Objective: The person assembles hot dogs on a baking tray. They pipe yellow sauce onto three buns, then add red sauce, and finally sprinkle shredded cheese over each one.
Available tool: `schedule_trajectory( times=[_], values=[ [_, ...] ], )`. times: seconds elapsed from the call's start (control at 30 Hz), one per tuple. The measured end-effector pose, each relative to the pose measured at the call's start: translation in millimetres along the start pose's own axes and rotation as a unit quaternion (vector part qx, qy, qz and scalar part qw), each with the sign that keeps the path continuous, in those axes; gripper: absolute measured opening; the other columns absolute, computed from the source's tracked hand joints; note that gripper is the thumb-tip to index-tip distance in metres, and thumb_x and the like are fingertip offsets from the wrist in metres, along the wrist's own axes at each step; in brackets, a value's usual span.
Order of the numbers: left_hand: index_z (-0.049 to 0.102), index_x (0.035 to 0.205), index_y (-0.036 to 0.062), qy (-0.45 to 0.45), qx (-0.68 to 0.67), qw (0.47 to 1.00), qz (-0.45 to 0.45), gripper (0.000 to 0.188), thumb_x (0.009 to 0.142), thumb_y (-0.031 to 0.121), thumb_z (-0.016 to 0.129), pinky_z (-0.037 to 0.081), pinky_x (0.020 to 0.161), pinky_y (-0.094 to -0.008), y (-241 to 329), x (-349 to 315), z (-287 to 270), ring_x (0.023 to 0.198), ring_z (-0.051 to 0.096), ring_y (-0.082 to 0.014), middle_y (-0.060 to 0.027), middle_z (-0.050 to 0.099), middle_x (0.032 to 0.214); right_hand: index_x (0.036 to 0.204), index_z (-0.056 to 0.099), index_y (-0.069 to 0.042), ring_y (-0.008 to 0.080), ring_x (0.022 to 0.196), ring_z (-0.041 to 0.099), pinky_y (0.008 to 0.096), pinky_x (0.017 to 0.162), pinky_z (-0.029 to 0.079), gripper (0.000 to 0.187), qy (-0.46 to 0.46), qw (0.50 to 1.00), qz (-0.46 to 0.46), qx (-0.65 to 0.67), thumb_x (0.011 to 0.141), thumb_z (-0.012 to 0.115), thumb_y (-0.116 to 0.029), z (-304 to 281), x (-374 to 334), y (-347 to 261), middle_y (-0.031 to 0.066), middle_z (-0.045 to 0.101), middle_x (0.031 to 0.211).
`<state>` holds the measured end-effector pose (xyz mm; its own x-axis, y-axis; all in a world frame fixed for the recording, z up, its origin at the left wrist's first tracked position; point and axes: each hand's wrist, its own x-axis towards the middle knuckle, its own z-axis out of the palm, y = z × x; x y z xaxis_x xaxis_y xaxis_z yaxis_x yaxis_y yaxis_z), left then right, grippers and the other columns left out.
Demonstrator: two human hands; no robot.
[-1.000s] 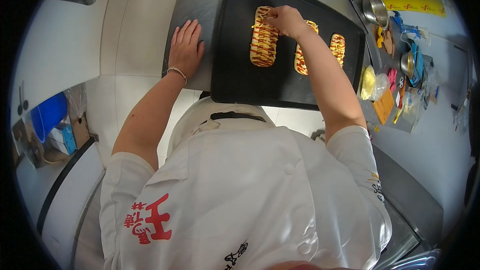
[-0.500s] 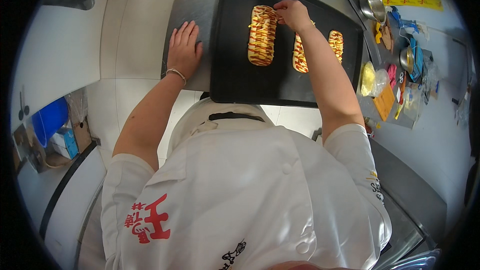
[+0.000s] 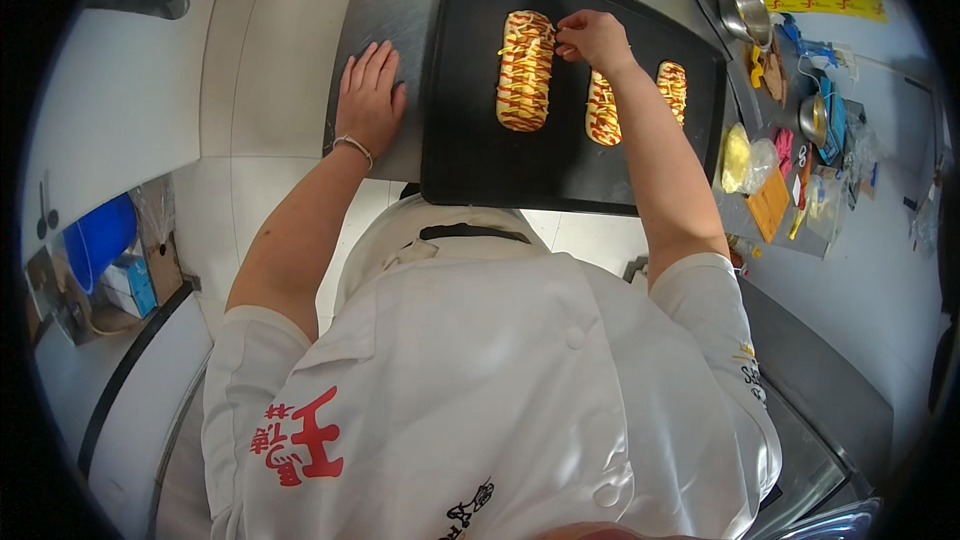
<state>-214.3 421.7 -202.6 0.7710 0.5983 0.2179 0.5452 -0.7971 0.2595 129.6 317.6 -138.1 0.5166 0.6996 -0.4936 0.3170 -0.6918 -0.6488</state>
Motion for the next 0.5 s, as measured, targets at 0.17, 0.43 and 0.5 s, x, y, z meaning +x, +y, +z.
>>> schedule_trajectory(
  times=[0.17, 0.43, 0.5],
  values=[
    [0.05, 0.134, 0.0027, 0.006, -0.003, 1.0, 0.001, 0.047, 0.091, 0.02, 0.058, 0.024, 0.116, -0.0455, -2, -1, 2, 0.138, 0.037, -0.0251, -0.01, 0.046, 0.145, 0.105, 0.068, 0.001, 0.0116, 0.069, 0.066, 0.0243, 0.062, 0.058, 0.019, -0.072, 0.995, -0.017, -0.073, 0.088, 0.067, -0.007, 5, -27, -13, 0.0067, 0.068, 0.082],
    [0.052, 0.132, 0.0024, 0.004, 0.005, 1.0, -0.001, 0.046, 0.09, 0.02, 0.058, 0.025, 0.116, -0.0455, -1, 0, 2, 0.137, 0.039, -0.025, -0.0098, 0.047, 0.144, 0.107, 0.066, 0.005, 0.0129, 0.07, 0.067, 0.024, 0.063, 0.058, 0.022, -0.084, 0.996, 0.006, 0.031, 0.088, 0.066, -0.005, 8, -30, -6, 0.0082, 0.07, 0.087],
    [0.052, 0.132, 0.0023, 0.002, 0.006, 1.0, -0.002, 0.046, 0.09, 0.02, 0.059, 0.026, 0.116, -0.0455, 0, 0, 1, 0.137, 0.039, -0.025, -0.0098, 0.047, 0.144, 0.108, 0.066, 0.006, 0.0129, 0.071, 0.067, 0.024, 0.063, 0.058, 0.023, -0.071, 0.997, -0.007, 0.042, 0.088, 0.067, -0.006, 8, -27, -2, 0.0084, 0.07, 0.087]
  ],
)
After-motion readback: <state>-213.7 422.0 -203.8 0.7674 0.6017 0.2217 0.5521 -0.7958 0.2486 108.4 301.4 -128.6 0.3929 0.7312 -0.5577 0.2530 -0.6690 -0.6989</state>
